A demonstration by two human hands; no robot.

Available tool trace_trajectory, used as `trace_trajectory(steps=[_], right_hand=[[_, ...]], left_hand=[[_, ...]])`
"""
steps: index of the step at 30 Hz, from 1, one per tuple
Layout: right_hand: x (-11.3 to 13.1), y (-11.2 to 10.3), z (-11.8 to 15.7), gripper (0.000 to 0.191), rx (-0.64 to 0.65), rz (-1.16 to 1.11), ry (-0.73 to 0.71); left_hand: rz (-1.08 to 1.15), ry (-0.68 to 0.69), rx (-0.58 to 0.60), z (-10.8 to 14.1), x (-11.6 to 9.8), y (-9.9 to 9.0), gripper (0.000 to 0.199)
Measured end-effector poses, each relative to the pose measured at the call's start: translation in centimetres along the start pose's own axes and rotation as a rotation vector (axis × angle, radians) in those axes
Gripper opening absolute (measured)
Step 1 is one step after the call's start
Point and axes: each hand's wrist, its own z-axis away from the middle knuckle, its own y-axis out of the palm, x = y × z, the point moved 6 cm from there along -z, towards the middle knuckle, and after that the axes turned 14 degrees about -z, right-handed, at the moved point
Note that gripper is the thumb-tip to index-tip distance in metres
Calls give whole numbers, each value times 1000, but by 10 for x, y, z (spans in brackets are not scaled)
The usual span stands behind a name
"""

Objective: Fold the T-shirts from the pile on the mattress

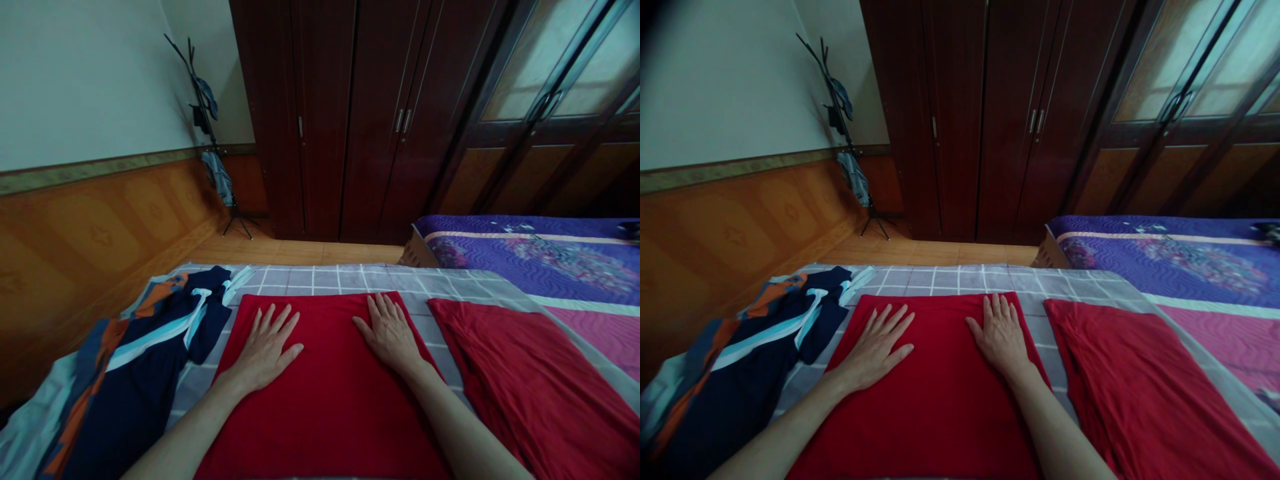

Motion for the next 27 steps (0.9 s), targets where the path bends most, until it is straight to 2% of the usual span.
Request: trace_trajectory(steps=[5,7,9,11,14,16,20,23,25,27], right_hand=[[-3,-2,-2,68,-17,-24,1],[3,-6,0,67,-46,-40,-13],[19,-9,6,68,-64,-73,-68],[46,-8,17,67,-34,-126,-178],[88,2,39,64,118,-213,-360],[100,8,46,66,203,-238,-408],[82,9,35,71,170,-177,-281],[73,7,28,68,130,-132,-211],[83,7,35,62,111,-133,-246],[103,8,51,57,103,-155,-340]], left_hand=[[7,2,-15,0,1,1,66],[5,-1,-9,0,0,1,66],[1,-3,-1,1,-1,-1,67],[-4,-5,-1,1,-2,-3,67],[-12,-5,-17,1,-2,-3,66],[-8,-4,-24,0,-2,-2,66],[21,1,-36,0,0,0,68],[48,-13,-41,1,-1,-6,70],[78,8,-58,4,-6,-16,75],[135,107,-79,9,-18,-27,83]])
